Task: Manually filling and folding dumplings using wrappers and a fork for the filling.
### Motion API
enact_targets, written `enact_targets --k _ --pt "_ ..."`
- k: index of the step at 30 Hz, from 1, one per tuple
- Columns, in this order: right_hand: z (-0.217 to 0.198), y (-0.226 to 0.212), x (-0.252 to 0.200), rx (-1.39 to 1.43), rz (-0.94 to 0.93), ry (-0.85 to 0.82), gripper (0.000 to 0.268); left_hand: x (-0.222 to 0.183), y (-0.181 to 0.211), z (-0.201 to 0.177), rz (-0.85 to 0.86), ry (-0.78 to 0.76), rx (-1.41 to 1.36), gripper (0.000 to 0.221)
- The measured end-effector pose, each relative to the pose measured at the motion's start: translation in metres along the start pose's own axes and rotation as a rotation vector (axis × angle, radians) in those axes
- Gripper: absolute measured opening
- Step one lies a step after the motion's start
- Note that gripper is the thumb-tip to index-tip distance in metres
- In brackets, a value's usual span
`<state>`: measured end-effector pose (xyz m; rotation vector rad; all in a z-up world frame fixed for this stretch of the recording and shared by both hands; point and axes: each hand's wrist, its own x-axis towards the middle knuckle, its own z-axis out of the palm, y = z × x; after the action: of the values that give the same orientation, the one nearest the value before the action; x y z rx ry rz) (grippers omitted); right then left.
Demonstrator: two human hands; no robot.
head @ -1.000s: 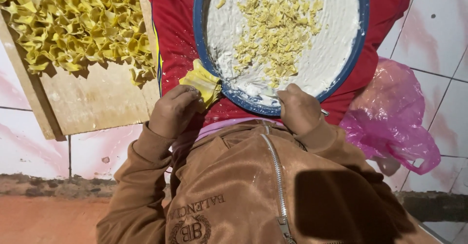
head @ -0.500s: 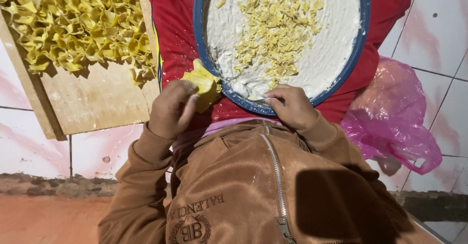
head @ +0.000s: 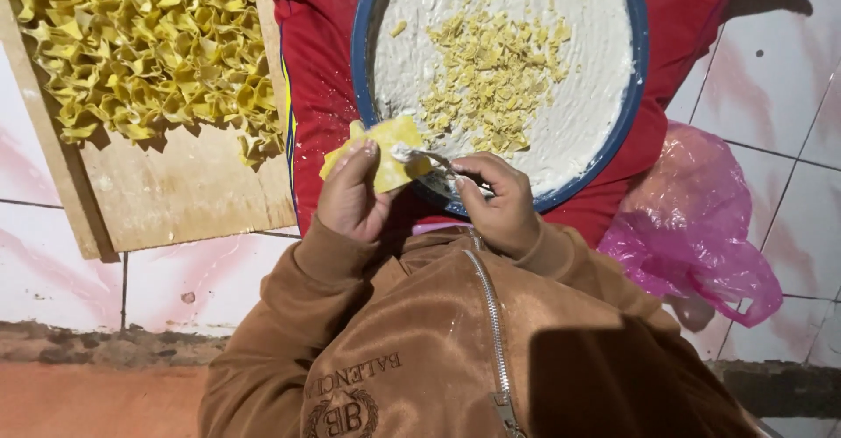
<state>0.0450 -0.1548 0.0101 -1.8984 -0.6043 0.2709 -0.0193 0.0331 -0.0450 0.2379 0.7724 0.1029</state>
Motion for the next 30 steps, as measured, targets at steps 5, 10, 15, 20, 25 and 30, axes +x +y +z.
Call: enact_targets --k 5,10,15,20,25,30 --pt "0.009 0.004 -0.001 -0.014 -0.131 0.115 0.019 -0.011 0.000 0.024 -0.133 -0.030 -0.126 0.027" --pt "0.008 0.014 -0.007 -0.018 -0.225 0.198 0.018 -0.024 0.008 0.032 -0.202 -0.093 -0.214 0.032" --pt "0.001 0.037 -0.024 0.003 -0.220 0.227 0.021 -0.019 0.009 0.019 -0.231 -0.121 -0.205 0.035" --pt "-0.024 0.031 -0.020 -0.062 -0.237 0.216 0.016 -0.021 0.024 0.026 -0.099 -0.161 -0.164 0.034" --pt "-0.054 -0.011 -0.008 -0.127 -0.238 0.175 0.009 -0.039 0.023 0.047 0.190 -0.199 0.181 0.031" --pt "-0.091 -0.045 0.013 -0.500 -0.453 -0.135 0.008 -0.029 0.014 0.031 0.162 -0.363 0.622 0.027"
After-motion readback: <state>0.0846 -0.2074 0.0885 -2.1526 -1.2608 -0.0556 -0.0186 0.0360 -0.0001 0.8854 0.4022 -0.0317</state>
